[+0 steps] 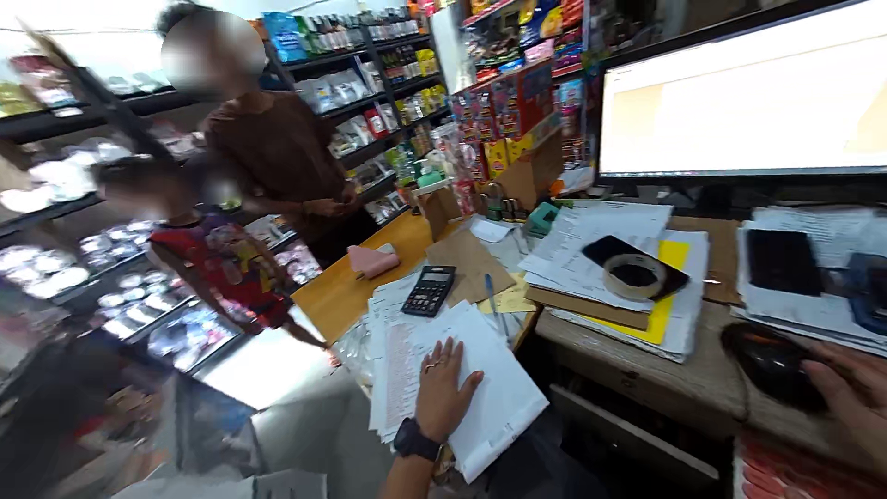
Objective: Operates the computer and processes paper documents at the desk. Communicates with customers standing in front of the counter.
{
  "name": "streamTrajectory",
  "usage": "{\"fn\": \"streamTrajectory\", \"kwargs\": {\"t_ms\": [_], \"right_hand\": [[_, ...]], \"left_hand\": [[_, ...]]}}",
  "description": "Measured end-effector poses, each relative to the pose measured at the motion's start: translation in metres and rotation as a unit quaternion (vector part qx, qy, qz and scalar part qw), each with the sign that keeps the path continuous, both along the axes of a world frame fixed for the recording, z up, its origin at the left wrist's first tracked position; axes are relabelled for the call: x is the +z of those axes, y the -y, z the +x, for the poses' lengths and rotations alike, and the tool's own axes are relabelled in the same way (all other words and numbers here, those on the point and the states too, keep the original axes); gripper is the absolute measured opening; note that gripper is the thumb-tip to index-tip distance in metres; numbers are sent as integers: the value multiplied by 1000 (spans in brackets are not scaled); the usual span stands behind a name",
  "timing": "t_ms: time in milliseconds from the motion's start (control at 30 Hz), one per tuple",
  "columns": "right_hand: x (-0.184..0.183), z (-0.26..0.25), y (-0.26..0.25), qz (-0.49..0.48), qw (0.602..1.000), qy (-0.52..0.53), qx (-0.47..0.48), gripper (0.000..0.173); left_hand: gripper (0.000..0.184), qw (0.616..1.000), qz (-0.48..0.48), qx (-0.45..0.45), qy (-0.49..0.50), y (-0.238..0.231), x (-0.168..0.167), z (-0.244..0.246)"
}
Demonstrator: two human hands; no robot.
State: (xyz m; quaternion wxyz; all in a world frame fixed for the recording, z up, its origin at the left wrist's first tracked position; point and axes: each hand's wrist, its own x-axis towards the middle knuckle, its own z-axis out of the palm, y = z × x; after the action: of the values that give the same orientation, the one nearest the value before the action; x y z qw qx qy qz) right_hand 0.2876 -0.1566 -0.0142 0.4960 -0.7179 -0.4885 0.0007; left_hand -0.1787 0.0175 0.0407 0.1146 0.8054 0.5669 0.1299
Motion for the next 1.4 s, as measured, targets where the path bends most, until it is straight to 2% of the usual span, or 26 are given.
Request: {"fn": "streamTrajectory", "kwargs": {"t_ms": [233, 400, 500, 567, 667, 733, 800, 900, 967, 1033, 1100, 1133, 1200, 1233, 1267, 1333, 1400], "right_hand": [[12, -14, -4, 15, 998, 6, -56, 65], [21, -21, -4, -10, 997, -35, -75, 57], [27, -22, -5, 0, 995, -49, -85, 59], [49, -25, -7, 4, 995, -49, -88, 64], [114, -38, -25, 15, 999, 1, -47, 67], [162, -53, -49, 6, 999, 44, 2, 66], [208, -67, -79, -14, 997, 66, 41, 68], [253, -85, -128, -44, 993, 89, 60, 73], [264, -93, -155, -66, 993, 81, 57, 75], [265, -105, -173, -94, 990, 81, 61, 71], [257, -137, -179, -123, 979, 105, 126, 57], [247, -163, -177, -140, 964, 120, 189, 49], [217, -230, -170, -155, 906, 149, 365, 38], [203, -268, -168, -146, 861, 159, 461, 34], [188, -306, -164, -149, 806, 164, 548, 30], [159, -368, -162, -166, 689, 187, 680, 29], [151, -411, -164, -275, 573, 213, 742, 45]], "left_hand": [[72, 1000, 23, -15, 1, 0, -1, -2], [80, 999, -8, -27, -39, -9, 9, -14], [80, 999, -20, -20, -44, -20, 15, -26], [79, 996, -50, -17, -70, -28, 28, -31], [80, 993, -57, -60, -87, -39, 65, -15], [77, 986, -48, -131, -87, -44, 91, 14], [67, 971, -44, -232, -42, -53, 105, 55], [50, 922, -58, -361, 124, -72, 93, 111], [41, 909, -65, -361, 199, -80, 71, 135], [37, 914, -62, -338, 216, -85, 47, 142], [37, 920, -63, -352, 158, -92, 32, 140], [36, 920, -66, -360, 137, -90, 30, 140], [35, 932, -78, -319, 152, -72, 39, 140], [37, 941, -122, -280, 145, -59, 54, 140], [35, 944, -109, -282, 129, -51, 61, 142], [31, 917, -27, -382, 115, -66, 36, 149], [33, 905, -15, -419, 72, -74, 25, 156]]}}
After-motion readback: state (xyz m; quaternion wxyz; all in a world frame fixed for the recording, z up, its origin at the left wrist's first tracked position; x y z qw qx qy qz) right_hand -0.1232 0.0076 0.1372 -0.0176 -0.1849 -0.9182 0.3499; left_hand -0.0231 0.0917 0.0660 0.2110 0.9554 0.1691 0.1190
